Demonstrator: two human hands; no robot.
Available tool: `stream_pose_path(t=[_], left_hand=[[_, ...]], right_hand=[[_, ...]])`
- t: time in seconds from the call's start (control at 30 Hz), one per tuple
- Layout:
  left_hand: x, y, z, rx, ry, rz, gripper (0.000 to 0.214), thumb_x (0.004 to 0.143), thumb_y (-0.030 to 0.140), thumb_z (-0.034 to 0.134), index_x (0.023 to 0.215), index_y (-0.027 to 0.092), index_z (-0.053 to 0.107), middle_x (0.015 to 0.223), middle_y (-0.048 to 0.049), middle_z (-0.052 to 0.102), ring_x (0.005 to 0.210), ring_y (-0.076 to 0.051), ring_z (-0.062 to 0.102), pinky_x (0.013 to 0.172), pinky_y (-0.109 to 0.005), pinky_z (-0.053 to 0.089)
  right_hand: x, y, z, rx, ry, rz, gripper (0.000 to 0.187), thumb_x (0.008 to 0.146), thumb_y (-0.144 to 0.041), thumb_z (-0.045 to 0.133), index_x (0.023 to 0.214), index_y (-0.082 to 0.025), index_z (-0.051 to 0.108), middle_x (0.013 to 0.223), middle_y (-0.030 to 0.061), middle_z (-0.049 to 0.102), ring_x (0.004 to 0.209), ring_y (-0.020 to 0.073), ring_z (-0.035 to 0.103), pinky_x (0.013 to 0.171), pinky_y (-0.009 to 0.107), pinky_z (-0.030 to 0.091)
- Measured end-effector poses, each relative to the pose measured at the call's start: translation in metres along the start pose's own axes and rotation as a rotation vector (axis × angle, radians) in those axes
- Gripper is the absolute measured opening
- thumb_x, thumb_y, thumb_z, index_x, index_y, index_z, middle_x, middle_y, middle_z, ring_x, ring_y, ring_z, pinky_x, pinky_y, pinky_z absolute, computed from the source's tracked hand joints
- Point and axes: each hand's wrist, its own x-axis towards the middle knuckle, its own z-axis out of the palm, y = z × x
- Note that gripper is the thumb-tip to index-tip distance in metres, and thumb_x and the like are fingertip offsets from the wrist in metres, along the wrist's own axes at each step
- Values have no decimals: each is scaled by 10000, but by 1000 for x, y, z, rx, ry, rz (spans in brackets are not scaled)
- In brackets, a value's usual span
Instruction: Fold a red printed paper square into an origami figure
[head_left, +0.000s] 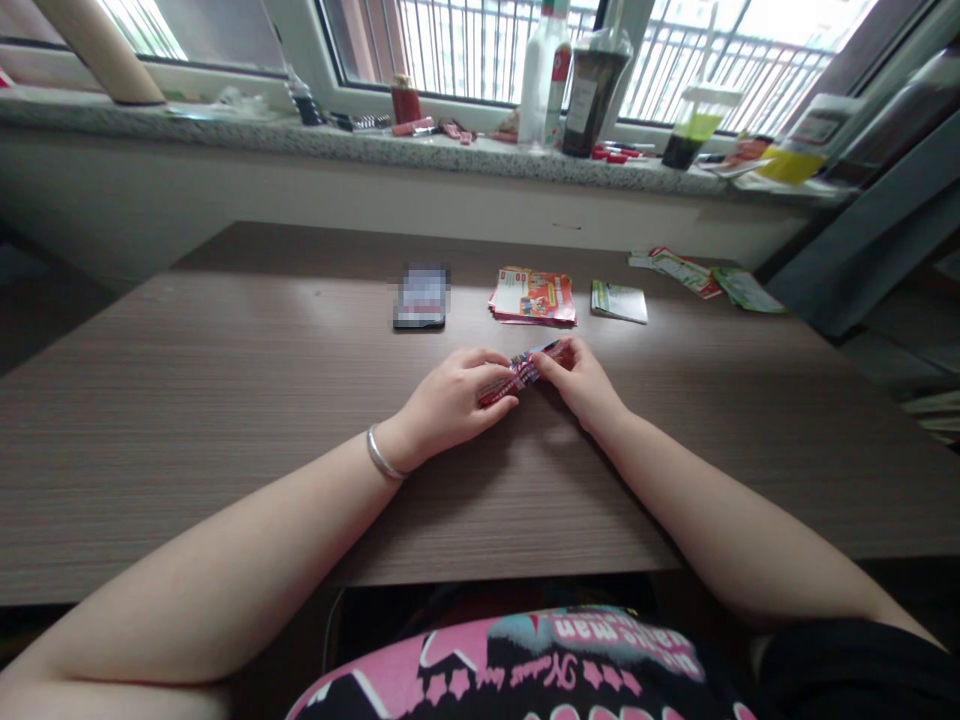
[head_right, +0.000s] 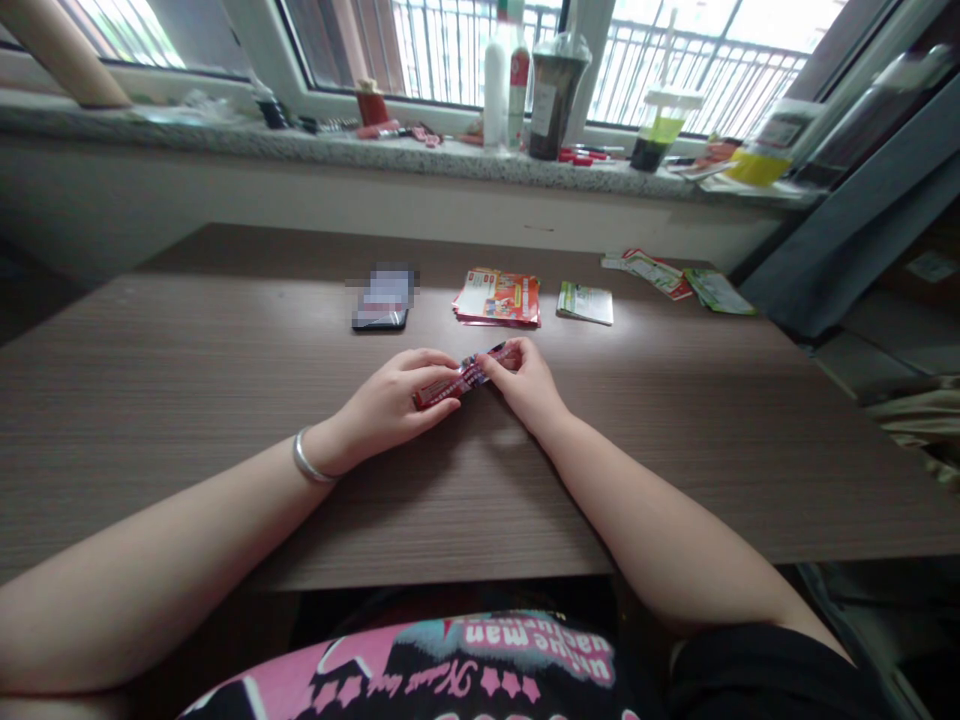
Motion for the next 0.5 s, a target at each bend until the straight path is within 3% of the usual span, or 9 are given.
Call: stream_pose_path(t=[0.13,0.27,0.5], left_hand=[[1,2,-2,12,-36,11,245,893,347,605,1060,194,698,1151,-72,654,1062,-226,599,977,-397,478],[0,2,-2,5,-48,-23,330,907,390,580,1137,177,683,1189,-95,642,1097,-238,594,982,-402,480],[0,1,-1,11,-86,-73,392,910,435,559,1198,188,658,1227,-100,626,1120,-244,588,987,-396,478]], right_hand=[[1,2,-2,-40,40,6,432,696,-573,702,837,-246,457,698,-48,515,648,148,527,664,305,474],[0,2,-3,-126,46,-30,448,662,-538,745,843,-239,466,735,-37,555,681,160,549,689,323,478],[1,1,-2,-112,-120,-129,481,700,-348,741,1102,-230,505,1026,55,700,905,206,672,871,396,513]])
